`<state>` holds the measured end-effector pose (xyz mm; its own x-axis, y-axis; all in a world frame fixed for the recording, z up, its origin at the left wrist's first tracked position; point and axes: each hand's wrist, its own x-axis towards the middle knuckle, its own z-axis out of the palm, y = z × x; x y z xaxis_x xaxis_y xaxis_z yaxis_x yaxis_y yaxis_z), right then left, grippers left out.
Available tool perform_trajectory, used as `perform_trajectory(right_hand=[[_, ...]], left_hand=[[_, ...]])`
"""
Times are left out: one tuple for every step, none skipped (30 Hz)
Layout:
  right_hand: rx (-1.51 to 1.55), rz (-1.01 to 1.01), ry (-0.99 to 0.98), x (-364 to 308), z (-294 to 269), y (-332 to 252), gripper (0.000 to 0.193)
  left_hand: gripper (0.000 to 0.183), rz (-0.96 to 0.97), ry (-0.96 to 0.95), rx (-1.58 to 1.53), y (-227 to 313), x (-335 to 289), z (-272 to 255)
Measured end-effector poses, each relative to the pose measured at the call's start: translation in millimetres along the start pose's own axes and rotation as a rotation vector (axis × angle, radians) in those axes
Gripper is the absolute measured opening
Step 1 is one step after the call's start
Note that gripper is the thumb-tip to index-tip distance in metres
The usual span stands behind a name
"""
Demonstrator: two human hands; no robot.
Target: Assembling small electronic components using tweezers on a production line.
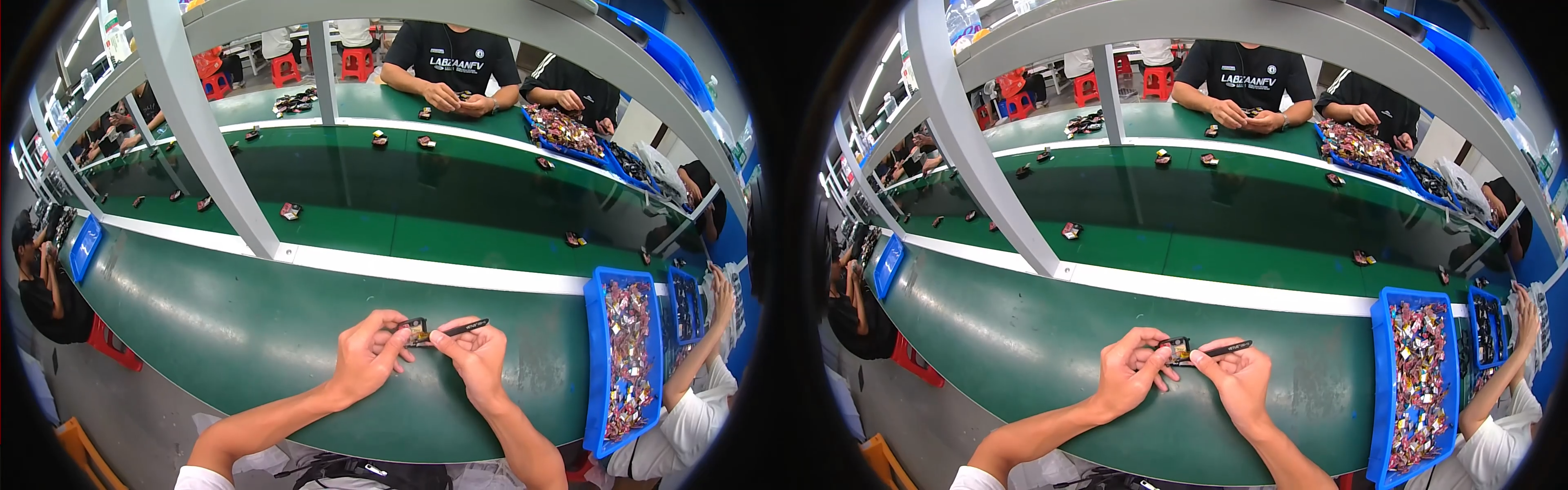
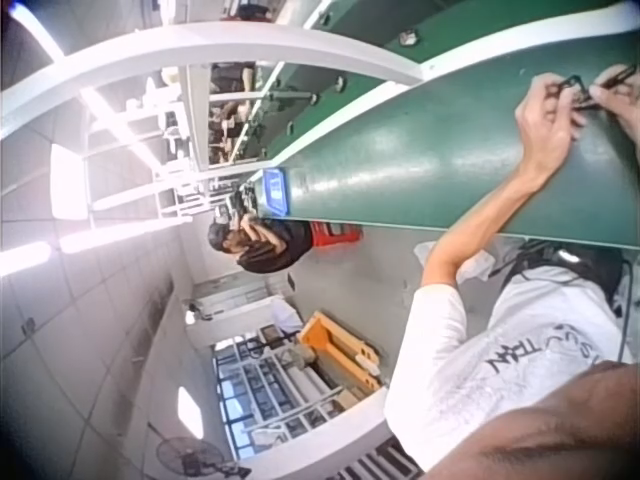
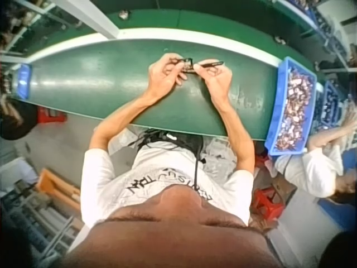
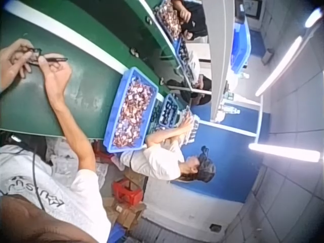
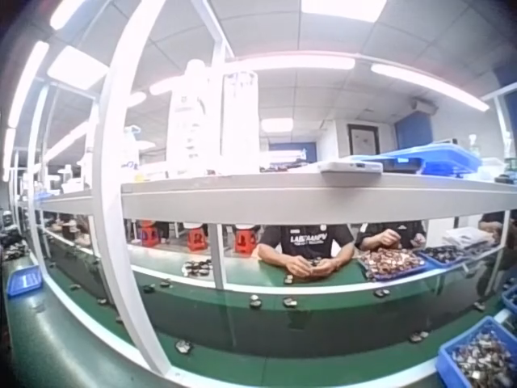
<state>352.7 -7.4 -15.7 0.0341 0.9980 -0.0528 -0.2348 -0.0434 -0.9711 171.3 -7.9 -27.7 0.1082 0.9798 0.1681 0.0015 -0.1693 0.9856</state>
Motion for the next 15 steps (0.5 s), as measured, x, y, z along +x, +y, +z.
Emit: perform_trajectory(right_hand=[[-0.004,0.008,-0.006,0.1,0.3,-2.6,0.012],[-0.008,0.017,-0.012,0.4,0.4,-4.0,0.012],[-0.008,0.017,-0.013,1.2,-0.4,-2.5,0.012],[0.009,0.009,-0.018,1.8,-2.2,0.4,0.011],[0.026,0.001,-0.023,2.1,-3.3,2.1,0.011],[0.025,0.001,-0.023,2.0,-3.5,2.2,0.011],[0.01,-0.002,-0.022,1.8,-3.5,2.5,0.011],[-0.005,-0.006,-0.022,1.8,-3.3,2.9,0.01],[-0.005,-0.006,-0.023,2.0,-2.8,3.2,0.01],[-0.001,-0.021,-0.023,1.8,-2.2,3.8,0.011],[0.004,-0.036,-0.022,1.8,-1.8,4.4,0.011],[0.004,-0.036,-0.023,2.0,-2.4,5.6,0.011],[-0.014,-0.046,-0.026,2.2,-3.8,7.1,0.012],[-0.031,-0.056,-0.029,2.0,-4.8,8.0,0.013],[-0.032,-0.057,-0.028,1.1,-5.3,8.2,0.013]], left_hand=[[0.017,-0.012,0.012,-0.008,-0.6,0.9,-0.1],[0.017,-0.025,0.024,-0.016,-1.0,1.9,-0.4],[0.017,-0.025,0.025,-0.015,-0.8,3.1,-1.4],[0.019,-0.034,0.01,-0.016,-0.4,4.2,-2.5],[0.02,-0.043,-0.004,-0.017,-0.4,4.8,-3.1],[0.02,-0.043,-0.004,-0.017,-1.1,4.8,-3.2],[0.021,-0.05,-0.011,-0.022,-2.4,4.3,-3.4],[0.021,-0.057,-0.019,-0.027,-3.0,4.0,-3.7],[0.021,-0.057,-0.018,-0.027,-2.5,4.1,-4.2],[0.021,-0.07,-0.03,-0.044,-1.7,4.3,-4.7],[0.02,-0.084,-0.042,-0.061,-0.9,4.7,-5.4],[0.02,-0.083,-0.041,-0.061,-0.3,5.4,-6.3],[0.02,-0.132,-0.059,-0.123,0.2,6.5,-7.3],[0.02,-0.181,-0.077,-0.185,0.6,7.7,-8.4],[0.02,-0.18,-0.078,-0.186,-0.5,9.1,-10.2]])
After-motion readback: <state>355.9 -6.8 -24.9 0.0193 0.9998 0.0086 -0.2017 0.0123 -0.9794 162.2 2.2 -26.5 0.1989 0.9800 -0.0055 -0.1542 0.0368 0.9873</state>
